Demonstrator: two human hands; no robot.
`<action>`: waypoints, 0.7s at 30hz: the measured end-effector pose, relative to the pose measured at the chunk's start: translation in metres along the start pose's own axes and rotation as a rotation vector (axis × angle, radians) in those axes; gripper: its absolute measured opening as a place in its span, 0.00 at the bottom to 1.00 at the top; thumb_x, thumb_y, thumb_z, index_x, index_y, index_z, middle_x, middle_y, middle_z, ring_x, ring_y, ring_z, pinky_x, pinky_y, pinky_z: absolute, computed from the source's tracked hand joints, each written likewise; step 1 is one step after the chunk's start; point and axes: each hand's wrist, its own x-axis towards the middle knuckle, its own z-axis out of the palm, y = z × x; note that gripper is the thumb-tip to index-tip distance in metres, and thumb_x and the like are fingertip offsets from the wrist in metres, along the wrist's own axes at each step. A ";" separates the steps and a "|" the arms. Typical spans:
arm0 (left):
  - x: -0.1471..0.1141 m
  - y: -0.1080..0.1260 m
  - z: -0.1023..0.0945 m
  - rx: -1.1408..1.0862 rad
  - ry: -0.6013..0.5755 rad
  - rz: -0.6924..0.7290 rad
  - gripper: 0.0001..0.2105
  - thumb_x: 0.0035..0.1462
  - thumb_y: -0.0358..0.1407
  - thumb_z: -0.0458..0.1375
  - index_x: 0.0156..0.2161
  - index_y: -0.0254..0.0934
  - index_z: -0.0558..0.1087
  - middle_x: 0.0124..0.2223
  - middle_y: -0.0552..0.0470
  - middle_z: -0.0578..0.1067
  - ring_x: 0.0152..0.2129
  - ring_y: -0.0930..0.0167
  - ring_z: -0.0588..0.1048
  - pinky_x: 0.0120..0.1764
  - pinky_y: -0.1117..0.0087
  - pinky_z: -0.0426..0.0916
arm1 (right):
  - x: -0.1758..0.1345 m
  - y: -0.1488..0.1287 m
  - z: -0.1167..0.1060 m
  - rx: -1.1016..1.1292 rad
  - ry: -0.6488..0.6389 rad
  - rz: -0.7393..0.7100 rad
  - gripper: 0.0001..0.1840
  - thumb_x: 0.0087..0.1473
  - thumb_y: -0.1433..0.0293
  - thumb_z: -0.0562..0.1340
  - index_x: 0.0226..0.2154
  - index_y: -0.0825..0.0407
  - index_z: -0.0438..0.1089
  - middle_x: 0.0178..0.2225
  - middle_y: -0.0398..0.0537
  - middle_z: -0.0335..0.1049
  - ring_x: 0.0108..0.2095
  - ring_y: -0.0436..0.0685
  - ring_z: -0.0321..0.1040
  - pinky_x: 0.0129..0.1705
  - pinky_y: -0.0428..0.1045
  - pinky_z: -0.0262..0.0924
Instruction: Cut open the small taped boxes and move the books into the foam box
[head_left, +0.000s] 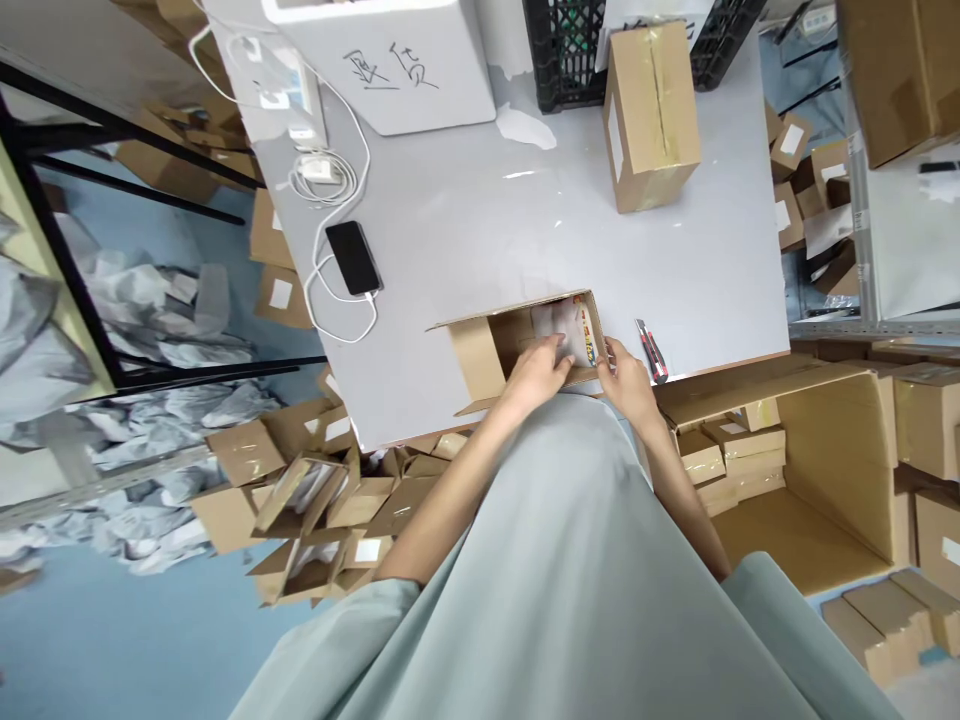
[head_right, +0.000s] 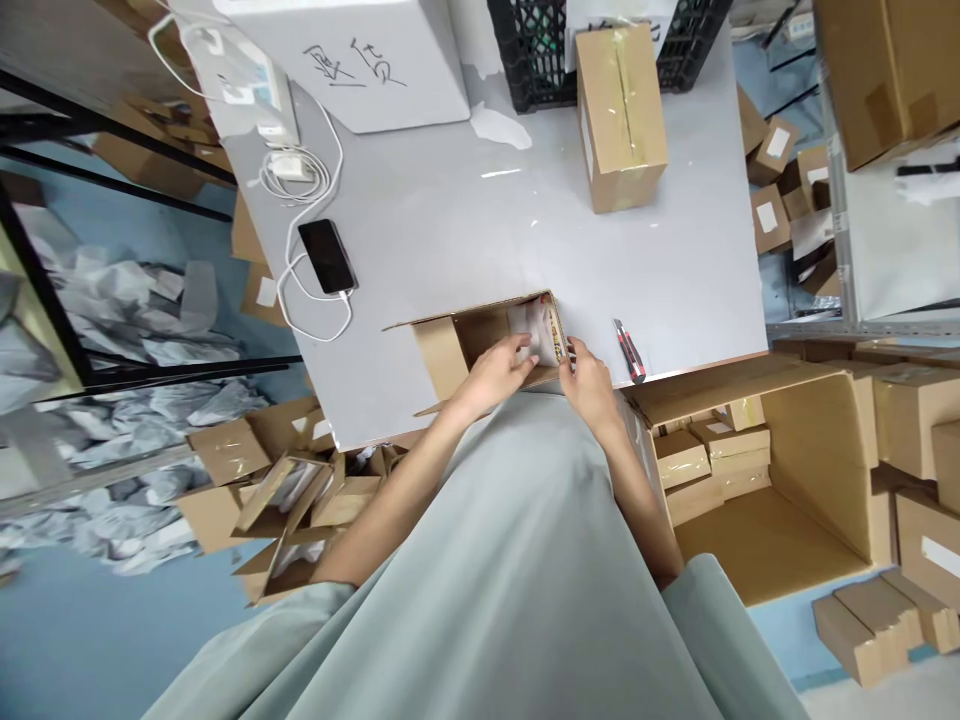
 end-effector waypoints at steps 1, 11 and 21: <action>0.009 0.001 0.000 0.056 -0.008 -0.023 0.21 0.71 0.37 0.60 0.65 0.33 0.73 0.65 0.35 0.79 0.63 0.53 0.78 0.65 0.56 0.70 | 0.001 0.002 -0.002 0.005 -0.005 -0.003 0.24 0.69 0.64 0.53 0.61 0.52 0.71 0.49 0.61 0.84 0.48 0.71 0.81 0.52 0.60 0.72; 0.072 0.043 0.009 0.226 -0.165 -0.237 0.13 0.68 0.41 0.63 0.51 0.34 0.81 0.54 0.32 0.85 0.54 0.50 0.83 0.51 0.61 0.75 | 0.010 0.013 -0.012 -0.007 -0.062 -0.014 0.15 0.70 0.62 0.50 0.46 0.46 0.70 0.35 0.53 0.81 0.36 0.68 0.76 0.42 0.55 0.66; 0.061 0.036 0.008 0.221 -0.108 -0.314 0.12 0.69 0.41 0.60 0.49 0.35 0.81 0.53 0.33 0.85 0.53 0.51 0.84 0.50 0.61 0.75 | 0.013 0.018 -0.016 -0.049 -0.136 -0.032 0.14 0.71 0.65 0.51 0.47 0.48 0.71 0.40 0.58 0.83 0.41 0.70 0.79 0.44 0.56 0.67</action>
